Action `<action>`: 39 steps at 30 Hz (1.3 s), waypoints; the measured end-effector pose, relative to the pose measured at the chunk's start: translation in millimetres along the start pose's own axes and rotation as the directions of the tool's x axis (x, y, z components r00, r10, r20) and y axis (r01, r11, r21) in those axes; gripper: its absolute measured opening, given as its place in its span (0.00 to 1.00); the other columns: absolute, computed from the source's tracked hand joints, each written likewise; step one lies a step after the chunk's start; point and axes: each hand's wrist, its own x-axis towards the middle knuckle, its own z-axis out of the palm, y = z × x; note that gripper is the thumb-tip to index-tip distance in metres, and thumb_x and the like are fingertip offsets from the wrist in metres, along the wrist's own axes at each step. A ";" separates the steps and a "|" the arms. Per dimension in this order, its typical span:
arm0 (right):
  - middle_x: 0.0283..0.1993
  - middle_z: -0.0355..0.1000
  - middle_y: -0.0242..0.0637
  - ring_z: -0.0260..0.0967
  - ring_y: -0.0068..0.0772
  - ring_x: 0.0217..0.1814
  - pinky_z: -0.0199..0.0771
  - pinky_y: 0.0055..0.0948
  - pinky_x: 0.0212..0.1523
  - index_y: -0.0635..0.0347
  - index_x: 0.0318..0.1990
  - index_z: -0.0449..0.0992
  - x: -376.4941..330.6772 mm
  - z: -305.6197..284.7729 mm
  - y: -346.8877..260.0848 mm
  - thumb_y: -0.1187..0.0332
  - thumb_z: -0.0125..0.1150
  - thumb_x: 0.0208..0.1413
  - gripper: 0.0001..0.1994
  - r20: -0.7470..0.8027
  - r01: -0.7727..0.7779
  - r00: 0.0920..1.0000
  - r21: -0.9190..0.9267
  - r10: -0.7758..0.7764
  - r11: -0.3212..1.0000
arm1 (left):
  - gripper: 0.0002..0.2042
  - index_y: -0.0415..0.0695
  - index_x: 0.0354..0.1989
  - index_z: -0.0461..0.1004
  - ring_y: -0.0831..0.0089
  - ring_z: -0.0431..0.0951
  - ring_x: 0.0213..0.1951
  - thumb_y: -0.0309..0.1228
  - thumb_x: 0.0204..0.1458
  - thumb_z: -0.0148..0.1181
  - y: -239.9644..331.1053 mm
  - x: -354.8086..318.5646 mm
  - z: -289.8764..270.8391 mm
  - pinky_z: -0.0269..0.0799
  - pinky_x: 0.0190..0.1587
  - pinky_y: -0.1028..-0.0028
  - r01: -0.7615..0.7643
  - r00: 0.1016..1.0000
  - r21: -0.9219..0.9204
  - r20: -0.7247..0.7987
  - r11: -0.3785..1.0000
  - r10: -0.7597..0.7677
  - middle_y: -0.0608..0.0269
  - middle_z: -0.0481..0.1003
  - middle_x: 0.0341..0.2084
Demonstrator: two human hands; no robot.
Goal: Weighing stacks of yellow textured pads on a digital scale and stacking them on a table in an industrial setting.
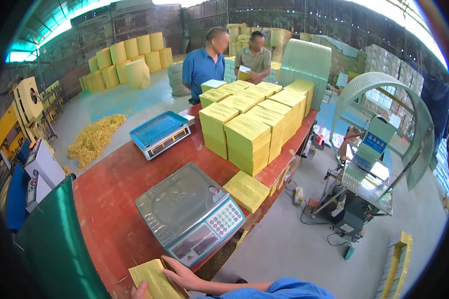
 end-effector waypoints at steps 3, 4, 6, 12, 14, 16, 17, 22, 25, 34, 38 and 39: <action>0.57 0.68 0.46 0.66 0.39 0.60 0.65 0.33 0.60 0.62 0.61 0.65 -38.8 -35.4 -21.4 0.57 0.50 0.64 0.23 -0.059 0.060 0.997 0.073 -0.056 0.996 | 0.28 0.46 0.65 0.60 0.58 0.75 0.52 0.45 0.59 0.53 28.1 -40.4 50.2 0.70 0.56 0.59 -0.067 0.996 0.085 -0.055 0.994 0.072 0.52 0.71 0.55; 0.52 0.71 0.44 0.69 0.37 0.56 0.68 0.32 0.56 0.61 0.58 0.68 -52.8 -43.2 -18.7 0.59 0.55 0.61 0.22 0.009 -0.119 0.993 0.159 0.119 0.980 | 0.30 0.46 0.66 0.58 0.59 0.72 0.55 0.46 0.59 0.54 40.4 -55.3 70.2 0.63 0.61 0.58 -0.090 0.969 0.339 -0.189 0.936 0.162 0.52 0.71 0.56; 0.48 0.75 0.42 0.71 0.35 0.52 0.72 0.32 0.52 0.61 0.56 0.71 -70.1 -51.9 -10.5 0.62 0.61 0.57 0.21 0.076 -0.303 0.953 0.231 0.293 0.924 | 0.32 0.47 0.68 0.56 0.59 0.70 0.58 0.47 0.58 0.54 53.2 -76.7 100.4 0.56 0.65 0.56 -0.062 0.923 0.576 -0.278 0.815 0.267 0.51 0.70 0.57; 0.44 0.75 0.38 0.73 0.34 0.44 0.74 0.32 0.45 0.66 0.48 0.76 -76.5 -45.9 43.4 0.66 0.56 0.58 0.15 0.311 -0.529 0.847 0.415 0.431 0.741 | 0.36 0.44 0.70 0.52 0.52 0.55 0.68 0.51 0.58 0.51 35.4 -92.1 123.2 0.46 0.68 0.55 -0.022 0.675 0.992 -0.076 0.123 0.734 0.44 0.59 0.65; 0.43 0.75 0.39 0.73 0.34 0.43 0.74 0.32 0.44 0.65 0.47 0.76 -72.2 -35.9 66.8 0.66 0.56 0.58 0.14 0.442 -0.603 0.796 0.514 0.414 0.610 | 0.38 0.43 0.70 0.52 0.44 0.50 0.68 0.53 0.57 0.53 16.8 -80.6 121.8 0.44 0.68 0.51 -0.276 0.569 0.954 0.068 0.113 0.819 0.41 0.53 0.67; 0.40 0.75 0.41 0.74 0.35 0.41 0.75 0.32 0.41 0.64 0.45 0.77 -66.1 -24.6 91.8 0.67 0.55 0.59 0.12 0.678 -0.743 0.669 0.608 0.306 0.279 | 0.38 0.41 0.70 0.52 0.42 0.50 0.68 0.51 0.57 0.54 13.3 -68.7 128.9 0.44 0.68 0.51 -0.122 0.653 0.992 0.075 0.007 0.754 0.40 0.52 0.68; 0.39 0.75 0.39 0.74 0.36 0.39 0.75 0.34 0.38 0.65 0.44 0.77 -62.0 -18.1 97.7 0.66 0.56 0.58 0.12 0.703 -0.757 0.652 0.620 0.284 0.205 | 0.38 0.39 0.69 0.52 0.41 0.50 0.68 0.50 0.57 0.55 10.7 -66.8 129.8 0.44 0.69 0.52 0.027 0.734 0.994 0.053 -0.107 0.677 0.39 0.50 0.68; 0.26 0.67 0.21 0.65 0.17 0.27 0.67 0.19 0.31 0.51 0.34 0.74 -49.1 -11.8 66.5 0.63 0.55 0.59 0.06 0.706 -0.774 0.632 0.553 0.320 0.309 | 0.38 0.38 0.69 0.51 0.41 0.50 0.68 0.51 0.58 0.54 6.2 -60.7 131.8 0.44 0.69 0.53 0.013 0.693 0.997 0.050 -0.082 0.719 0.39 0.51 0.68; 0.33 0.70 0.24 0.67 0.18 0.31 0.70 0.23 0.33 0.54 0.48 0.73 -43.6 -9.5 34.8 0.60 0.55 0.60 0.13 0.681 -0.758 0.634 0.457 0.365 0.465 | 0.38 0.39 0.70 0.51 0.41 0.50 0.68 0.52 0.58 0.53 10.1 -75.6 117.2 0.43 0.69 0.53 -0.132 0.684 0.983 -0.001 0.125 0.730 0.41 0.51 0.68; 0.51 0.71 0.41 0.70 0.34 0.53 0.70 0.33 0.55 0.59 0.63 0.64 -12.0 2.2 -10.9 0.51 0.55 0.61 0.29 0.495 -0.282 0.854 0.179 0.162 0.943 | 0.34 0.42 0.70 0.52 0.52 0.55 0.67 0.47 0.60 0.52 40.7 -98.9 113.3 0.47 0.68 0.58 0.033 0.692 0.901 -0.333 0.433 0.640 0.47 0.56 0.67; 0.56 0.68 0.52 0.67 0.45 0.58 0.66 0.37 0.59 0.66 0.63 0.62 14.3 4.2 -40.5 0.52 0.57 0.60 0.31 0.442 -0.052 0.896 0.007 0.043 0.999 | 0.33 0.41 0.69 0.53 0.54 0.58 0.66 0.46 0.60 0.53 48.7 -77.0 101.7 0.51 0.67 0.58 -0.130 0.565 0.942 -0.185 0.309 0.804 0.48 0.58 0.66; 0.56 0.67 0.53 0.67 0.47 0.58 0.67 0.38 0.59 0.66 0.62 0.62 20.6 2.6 -50.7 0.52 0.57 0.59 0.31 0.473 -0.039 0.880 -0.020 0.044 0.999 | 0.33 0.41 0.69 0.53 0.54 0.58 0.65 0.46 0.60 0.53 49.8 -70.5 97.8 0.52 0.66 0.59 -0.163 0.528 0.948 -0.151 0.274 0.836 0.48 0.59 0.65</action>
